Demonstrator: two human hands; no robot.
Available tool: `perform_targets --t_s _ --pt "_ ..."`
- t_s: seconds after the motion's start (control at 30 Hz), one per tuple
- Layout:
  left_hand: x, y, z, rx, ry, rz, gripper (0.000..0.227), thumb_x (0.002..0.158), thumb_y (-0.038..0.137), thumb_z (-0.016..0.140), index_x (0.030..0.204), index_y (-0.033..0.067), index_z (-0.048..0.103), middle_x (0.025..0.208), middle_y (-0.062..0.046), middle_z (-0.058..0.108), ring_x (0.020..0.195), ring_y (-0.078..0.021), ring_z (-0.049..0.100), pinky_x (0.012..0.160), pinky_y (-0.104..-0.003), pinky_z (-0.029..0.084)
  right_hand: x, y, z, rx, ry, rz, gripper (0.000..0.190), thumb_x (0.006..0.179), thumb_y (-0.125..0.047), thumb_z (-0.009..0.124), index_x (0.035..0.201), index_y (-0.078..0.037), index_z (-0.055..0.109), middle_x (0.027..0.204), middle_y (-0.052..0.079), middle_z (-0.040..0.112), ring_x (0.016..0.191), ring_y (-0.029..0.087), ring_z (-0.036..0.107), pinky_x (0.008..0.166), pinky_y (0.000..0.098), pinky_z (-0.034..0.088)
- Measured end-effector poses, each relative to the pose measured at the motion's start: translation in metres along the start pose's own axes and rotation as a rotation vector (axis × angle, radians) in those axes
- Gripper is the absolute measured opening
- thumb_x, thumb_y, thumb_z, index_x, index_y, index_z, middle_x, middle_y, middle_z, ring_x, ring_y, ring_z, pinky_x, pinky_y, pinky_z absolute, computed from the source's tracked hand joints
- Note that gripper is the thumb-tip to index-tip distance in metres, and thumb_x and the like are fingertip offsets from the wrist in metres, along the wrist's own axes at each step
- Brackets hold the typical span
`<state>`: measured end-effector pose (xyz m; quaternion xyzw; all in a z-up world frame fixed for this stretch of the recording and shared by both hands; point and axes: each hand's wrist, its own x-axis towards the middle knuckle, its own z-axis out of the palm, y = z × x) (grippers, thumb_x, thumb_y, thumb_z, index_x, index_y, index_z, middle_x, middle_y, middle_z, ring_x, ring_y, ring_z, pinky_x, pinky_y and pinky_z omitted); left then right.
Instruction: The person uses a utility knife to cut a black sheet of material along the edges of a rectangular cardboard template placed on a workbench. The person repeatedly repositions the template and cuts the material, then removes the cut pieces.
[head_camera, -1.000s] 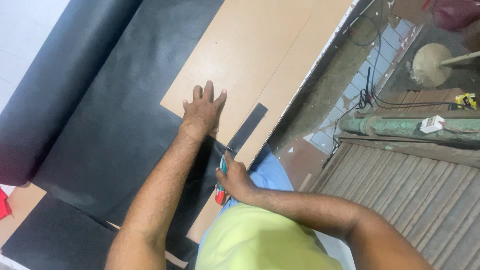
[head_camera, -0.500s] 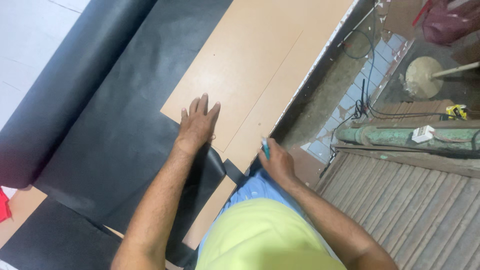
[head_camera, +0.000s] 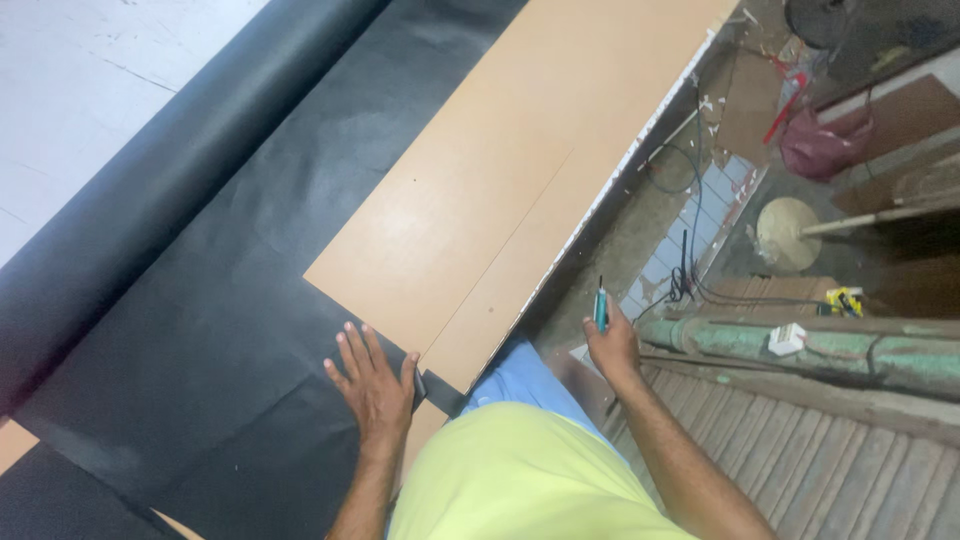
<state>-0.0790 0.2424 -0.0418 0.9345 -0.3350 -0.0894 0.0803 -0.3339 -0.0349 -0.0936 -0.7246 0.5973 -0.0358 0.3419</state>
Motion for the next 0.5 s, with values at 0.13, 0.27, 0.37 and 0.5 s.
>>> perform_targets --t_s 0.13,0.27,0.37,0.5 --pt "-0.004 0.007 0.008 0.064 -0.009 -0.061 0.086 0.095 0.057 0.050 0.155 -0.0008 0.032 0.166 -0.023 0.019 0.155 -0.0367 0.013 0.122 -0.064 0.007 0.103 -0.037 -0.007 -0.048 0.131 -0.328 0.063 0.093 -0.026 0.071 0.149 -0.007 0.048 0.120 0.027 0.064 0.109 0.045 0.062 0.089 0.0527 0.050" --pt "0.003 0.018 0.005 0.045 0.029 -0.107 0.084 0.093 0.057 0.049 0.153 -0.0001 0.034 0.165 -0.021 0.023 0.154 -0.0356 0.016 0.120 -0.066 0.006 0.202 -0.094 -0.025 -0.179 0.119 -0.340 0.059 0.093 -0.021 0.069 0.148 -0.010 0.051 0.115 0.024 0.064 0.110 0.045 0.061 0.086 0.0574 0.049" --pt "0.002 0.031 0.008 0.069 0.025 -0.222 0.082 0.093 0.056 0.049 0.151 0.0006 0.036 0.164 -0.020 0.024 0.153 -0.0342 0.015 0.117 -0.069 0.002 0.248 -0.124 -0.033 -0.297 0.177 -0.467 0.057 0.094 -0.022 0.070 0.147 -0.010 0.053 0.115 0.025 0.061 0.112 0.046 0.058 0.090 0.0564 0.049" --pt "0.004 0.059 0.031 0.002 0.163 -0.380 0.079 0.097 0.054 0.045 0.152 -0.0023 0.036 0.165 -0.022 0.025 0.155 -0.0362 0.015 0.118 -0.070 0.001 0.274 -0.144 -0.022 -0.349 0.218 -0.898 0.042 0.094 -0.018 0.068 0.132 -0.003 0.058 0.129 0.027 0.057 0.119 0.044 0.054 0.101 0.0552 0.044"
